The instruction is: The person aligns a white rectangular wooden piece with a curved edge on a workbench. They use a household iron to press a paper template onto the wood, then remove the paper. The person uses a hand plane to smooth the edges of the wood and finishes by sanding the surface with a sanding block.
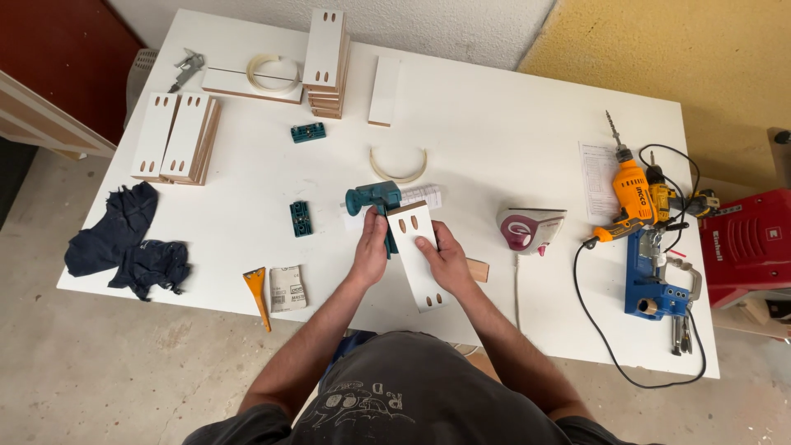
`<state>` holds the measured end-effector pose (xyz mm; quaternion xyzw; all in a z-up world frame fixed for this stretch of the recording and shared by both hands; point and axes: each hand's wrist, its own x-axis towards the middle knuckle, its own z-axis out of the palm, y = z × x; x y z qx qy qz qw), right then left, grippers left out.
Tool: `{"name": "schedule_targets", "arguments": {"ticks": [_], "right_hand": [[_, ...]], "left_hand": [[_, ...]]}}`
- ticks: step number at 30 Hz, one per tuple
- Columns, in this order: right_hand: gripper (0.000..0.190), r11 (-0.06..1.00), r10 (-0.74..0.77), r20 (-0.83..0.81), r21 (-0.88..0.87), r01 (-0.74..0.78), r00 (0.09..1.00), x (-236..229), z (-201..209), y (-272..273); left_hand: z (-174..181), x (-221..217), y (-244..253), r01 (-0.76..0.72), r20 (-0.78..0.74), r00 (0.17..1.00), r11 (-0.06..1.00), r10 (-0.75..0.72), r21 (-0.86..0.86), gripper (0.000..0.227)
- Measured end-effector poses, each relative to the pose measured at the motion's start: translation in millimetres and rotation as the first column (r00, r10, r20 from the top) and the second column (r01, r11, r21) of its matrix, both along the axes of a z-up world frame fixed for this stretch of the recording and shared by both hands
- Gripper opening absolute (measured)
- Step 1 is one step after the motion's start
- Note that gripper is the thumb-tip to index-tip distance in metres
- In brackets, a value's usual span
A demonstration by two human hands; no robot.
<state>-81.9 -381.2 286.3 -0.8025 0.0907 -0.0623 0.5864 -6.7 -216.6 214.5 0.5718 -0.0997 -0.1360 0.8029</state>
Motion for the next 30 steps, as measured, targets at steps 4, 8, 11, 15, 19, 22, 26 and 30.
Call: {"name": "schedule_targets", "arguments": {"ticks": [4,8,11,15,19,22,26,30], "right_hand": [[0.029,1.0,-0.011,0.007,0.004,0.011,1.0,-1,1,-1],[0.025,0.996,-0.047,0.088,0.083,0.04,0.995,-1,7,0],[0.02,0.986,-0.108,0.144,0.14,0.088,0.984,-5,10,7],[0.013,0.963,-0.209,0.232,0.217,0.159,0.95,-8,-28,15],[0.011,0.985,-0.059,0.294,0.173,0.007,0.954,-4,8,-9],[0.077,0.992,0.02,0.521,-0.114,0.047,0.853,18,-4,-65],[0.122,0.76,0.571,0.419,-0.596,-0.261,0.706,18,99,-49],[0.1,0.553,0.791,0.295,-0.719,-0.42,0.537,25,108,-40]], "left_hand": [[16,-7,-8,0.035,0.037,0.999,0.997,-0.032,-0.069,0.04],[64,-25,-9,0.074,0.064,0.995,0.997,-0.073,-0.014,0.036],[69,-27,-15,0.074,0.107,0.991,0.994,-0.082,0.076,0.04],[33,-7,-29,-0.021,0.223,0.972,0.92,-0.073,0.391,0.048],[46,4,-15,0.006,0.297,0.943,0.897,-0.152,0.441,0.04],[60,8,-1,0.105,0.323,0.895,0.85,-0.307,0.517,0.041],[96,-2,12,0.415,0.256,0.721,0.698,-0.643,0.584,0.037],[90,-3,16,0.568,0.245,0.543,0.567,-0.803,0.597,0.041]]}}
